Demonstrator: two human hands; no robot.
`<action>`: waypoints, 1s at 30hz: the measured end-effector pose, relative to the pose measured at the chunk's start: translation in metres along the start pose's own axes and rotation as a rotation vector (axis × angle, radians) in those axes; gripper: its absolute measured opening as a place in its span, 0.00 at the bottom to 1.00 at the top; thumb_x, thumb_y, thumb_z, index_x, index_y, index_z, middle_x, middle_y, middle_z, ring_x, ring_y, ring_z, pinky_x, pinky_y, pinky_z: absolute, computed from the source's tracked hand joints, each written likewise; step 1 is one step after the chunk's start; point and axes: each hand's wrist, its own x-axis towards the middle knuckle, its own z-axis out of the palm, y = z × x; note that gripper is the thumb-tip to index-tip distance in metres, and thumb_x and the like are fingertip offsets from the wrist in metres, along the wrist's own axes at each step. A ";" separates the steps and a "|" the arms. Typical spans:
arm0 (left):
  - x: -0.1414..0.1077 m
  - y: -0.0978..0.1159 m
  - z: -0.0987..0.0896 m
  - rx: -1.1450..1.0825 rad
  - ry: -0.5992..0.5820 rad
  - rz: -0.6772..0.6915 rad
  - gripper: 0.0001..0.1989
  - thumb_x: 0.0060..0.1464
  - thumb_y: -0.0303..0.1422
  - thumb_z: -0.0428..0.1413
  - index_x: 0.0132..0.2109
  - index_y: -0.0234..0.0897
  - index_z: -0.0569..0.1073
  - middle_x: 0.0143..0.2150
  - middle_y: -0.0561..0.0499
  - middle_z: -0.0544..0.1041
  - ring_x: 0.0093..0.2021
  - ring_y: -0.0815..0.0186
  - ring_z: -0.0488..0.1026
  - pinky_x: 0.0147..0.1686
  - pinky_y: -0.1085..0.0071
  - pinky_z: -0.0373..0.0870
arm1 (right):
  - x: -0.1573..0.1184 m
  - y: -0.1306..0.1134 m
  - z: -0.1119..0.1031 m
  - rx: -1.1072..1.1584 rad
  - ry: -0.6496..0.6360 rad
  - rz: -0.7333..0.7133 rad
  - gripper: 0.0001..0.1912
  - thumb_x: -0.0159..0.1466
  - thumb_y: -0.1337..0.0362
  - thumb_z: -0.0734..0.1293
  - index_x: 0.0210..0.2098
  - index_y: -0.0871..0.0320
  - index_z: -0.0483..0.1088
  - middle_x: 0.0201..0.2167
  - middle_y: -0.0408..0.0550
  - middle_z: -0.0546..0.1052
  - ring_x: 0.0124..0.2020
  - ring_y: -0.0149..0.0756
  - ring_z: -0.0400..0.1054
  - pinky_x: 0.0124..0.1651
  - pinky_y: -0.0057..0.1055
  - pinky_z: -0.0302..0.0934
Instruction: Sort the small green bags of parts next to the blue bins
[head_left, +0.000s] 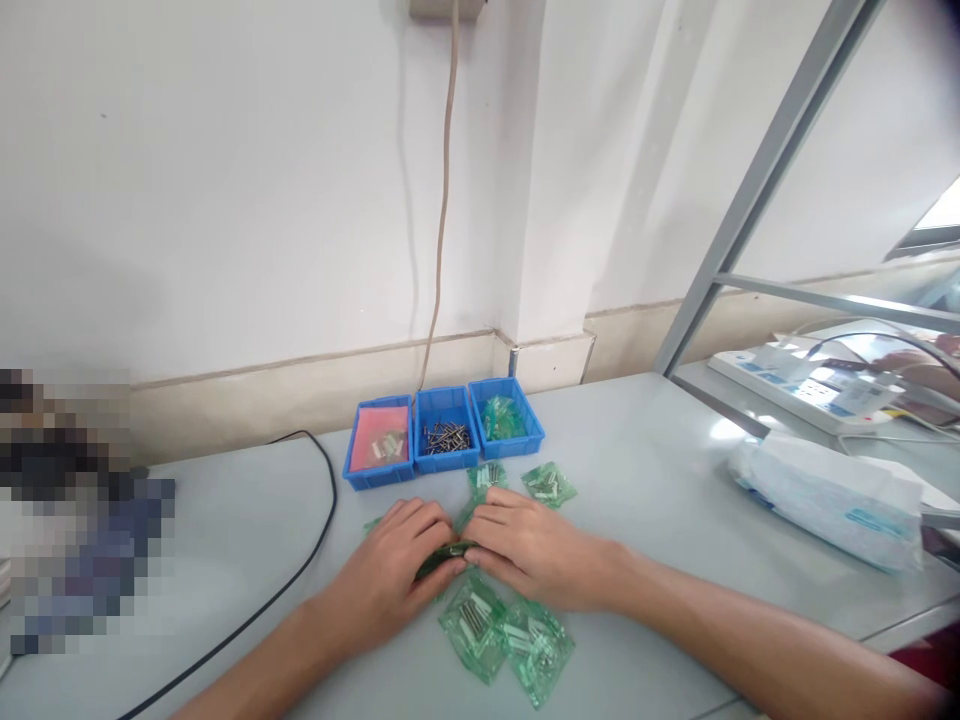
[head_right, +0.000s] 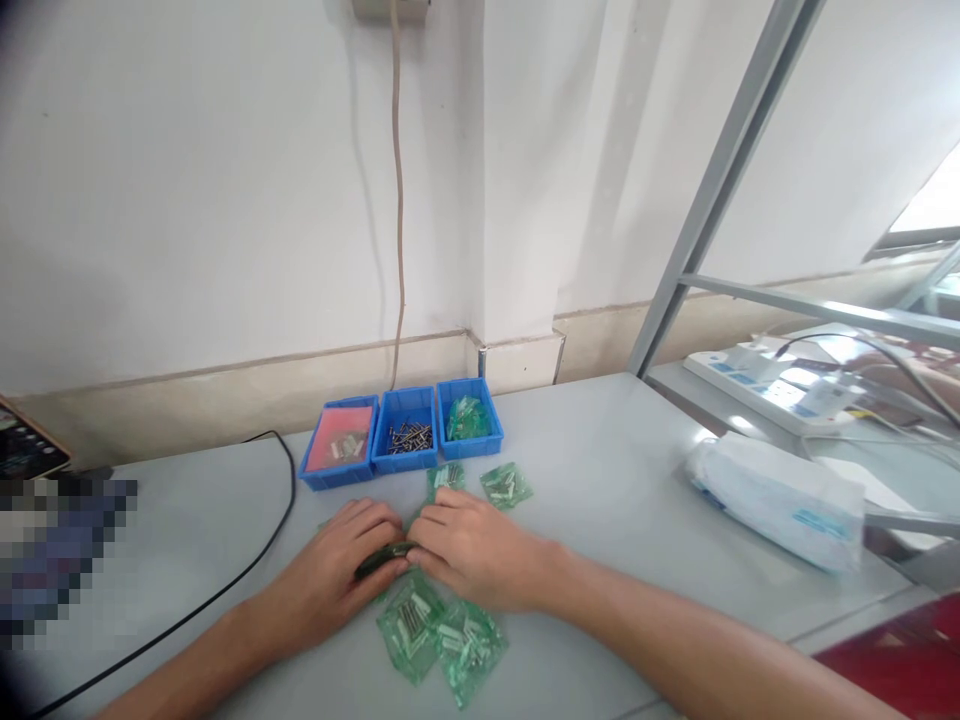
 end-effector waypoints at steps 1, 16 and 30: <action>0.000 0.000 0.000 -0.003 -0.001 0.000 0.09 0.75 0.37 0.54 0.44 0.39 0.71 0.45 0.48 0.75 0.45 0.57 0.70 0.46 0.61 0.68 | 0.000 0.000 0.000 -0.001 0.003 -0.001 0.14 0.81 0.62 0.60 0.39 0.58 0.70 0.34 0.47 0.73 0.38 0.39 0.63 0.46 0.35 0.61; 0.000 0.000 0.000 0.011 0.006 0.001 0.09 0.75 0.37 0.54 0.44 0.39 0.72 0.44 0.48 0.75 0.45 0.58 0.70 0.47 0.62 0.68 | 0.000 -0.003 -0.004 -0.004 0.001 0.000 0.16 0.81 0.62 0.59 0.38 0.59 0.70 0.34 0.47 0.72 0.38 0.39 0.62 0.47 0.35 0.62; 0.000 0.001 -0.001 0.002 -0.003 -0.006 0.08 0.75 0.37 0.54 0.45 0.39 0.73 0.45 0.48 0.75 0.45 0.57 0.71 0.46 0.62 0.68 | 0.000 0.000 0.000 -0.024 -0.011 0.001 0.14 0.80 0.62 0.60 0.38 0.59 0.69 0.35 0.47 0.72 0.38 0.39 0.63 0.47 0.34 0.61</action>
